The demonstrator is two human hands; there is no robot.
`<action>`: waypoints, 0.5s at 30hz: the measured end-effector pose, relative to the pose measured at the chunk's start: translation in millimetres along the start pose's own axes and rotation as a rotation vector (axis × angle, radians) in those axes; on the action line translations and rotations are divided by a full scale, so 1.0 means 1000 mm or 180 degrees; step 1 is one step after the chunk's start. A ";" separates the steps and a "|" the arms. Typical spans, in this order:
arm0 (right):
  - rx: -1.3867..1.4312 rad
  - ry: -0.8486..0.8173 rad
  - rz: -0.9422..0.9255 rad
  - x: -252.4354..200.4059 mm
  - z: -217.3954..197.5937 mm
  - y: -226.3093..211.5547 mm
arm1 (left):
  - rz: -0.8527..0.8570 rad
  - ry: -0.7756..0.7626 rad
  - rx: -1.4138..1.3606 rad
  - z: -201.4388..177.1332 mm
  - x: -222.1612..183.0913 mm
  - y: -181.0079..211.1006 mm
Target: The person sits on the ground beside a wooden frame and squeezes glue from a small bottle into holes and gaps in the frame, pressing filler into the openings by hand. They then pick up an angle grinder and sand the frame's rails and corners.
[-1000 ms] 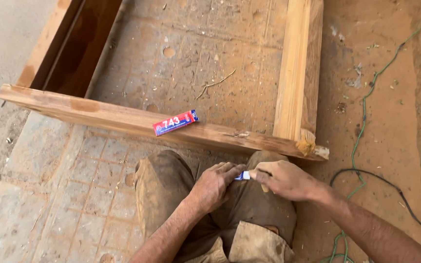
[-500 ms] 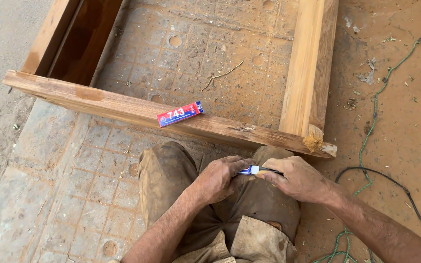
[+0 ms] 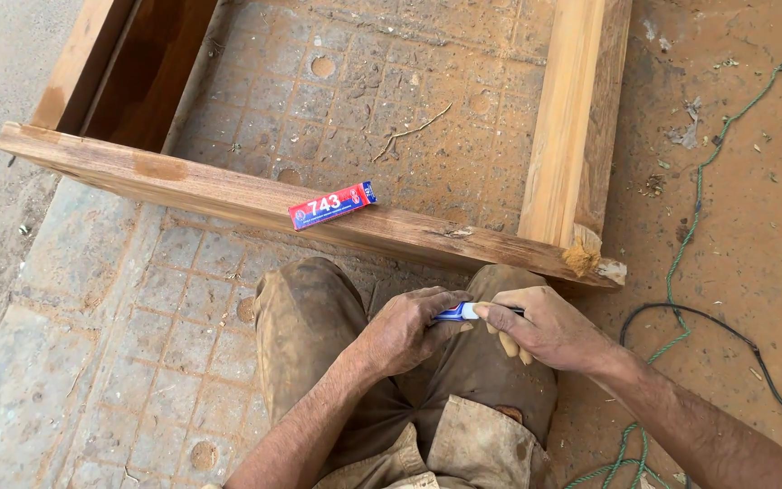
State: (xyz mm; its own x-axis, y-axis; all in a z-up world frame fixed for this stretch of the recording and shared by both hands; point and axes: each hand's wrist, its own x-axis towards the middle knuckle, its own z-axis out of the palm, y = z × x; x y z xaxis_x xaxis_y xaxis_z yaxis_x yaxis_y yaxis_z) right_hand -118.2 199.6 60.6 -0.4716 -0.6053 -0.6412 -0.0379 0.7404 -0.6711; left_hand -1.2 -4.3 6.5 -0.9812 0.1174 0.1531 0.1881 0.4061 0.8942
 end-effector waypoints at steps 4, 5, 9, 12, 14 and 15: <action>-0.0517 0.0153 -0.0284 -0.003 -0.006 -0.005 | -0.0122 -0.0042 -0.0128 -0.004 0.002 0.006; -0.0810 0.0213 -0.0577 -0.004 -0.007 -0.004 | -0.0318 -0.0165 -0.0293 -0.006 0.003 0.007; -0.1375 0.0431 -0.1893 -0.008 -0.012 -0.009 | -0.1052 -0.0684 -0.0859 -0.009 0.007 0.010; -0.1178 0.0417 -0.1800 -0.010 -0.018 -0.017 | -0.0919 -0.0649 -0.1762 0.004 0.005 -0.016; -0.1091 0.0391 -0.1275 -0.009 -0.027 -0.021 | -0.1117 -0.0438 -0.2266 0.003 0.006 -0.024; -0.0998 0.0346 -0.0755 -0.008 -0.032 -0.023 | -0.1322 -0.0209 -0.2771 0.003 0.006 -0.027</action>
State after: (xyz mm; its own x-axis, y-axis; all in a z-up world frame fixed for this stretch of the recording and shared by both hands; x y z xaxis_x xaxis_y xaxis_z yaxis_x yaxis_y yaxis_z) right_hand -141.5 196.8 93.0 -0.5073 -0.7481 -0.4278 -0.4159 0.6473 -0.6388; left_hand -12.5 -12.1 -18.3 -0.9530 0.1771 -0.2460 -0.2970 -0.3841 0.8742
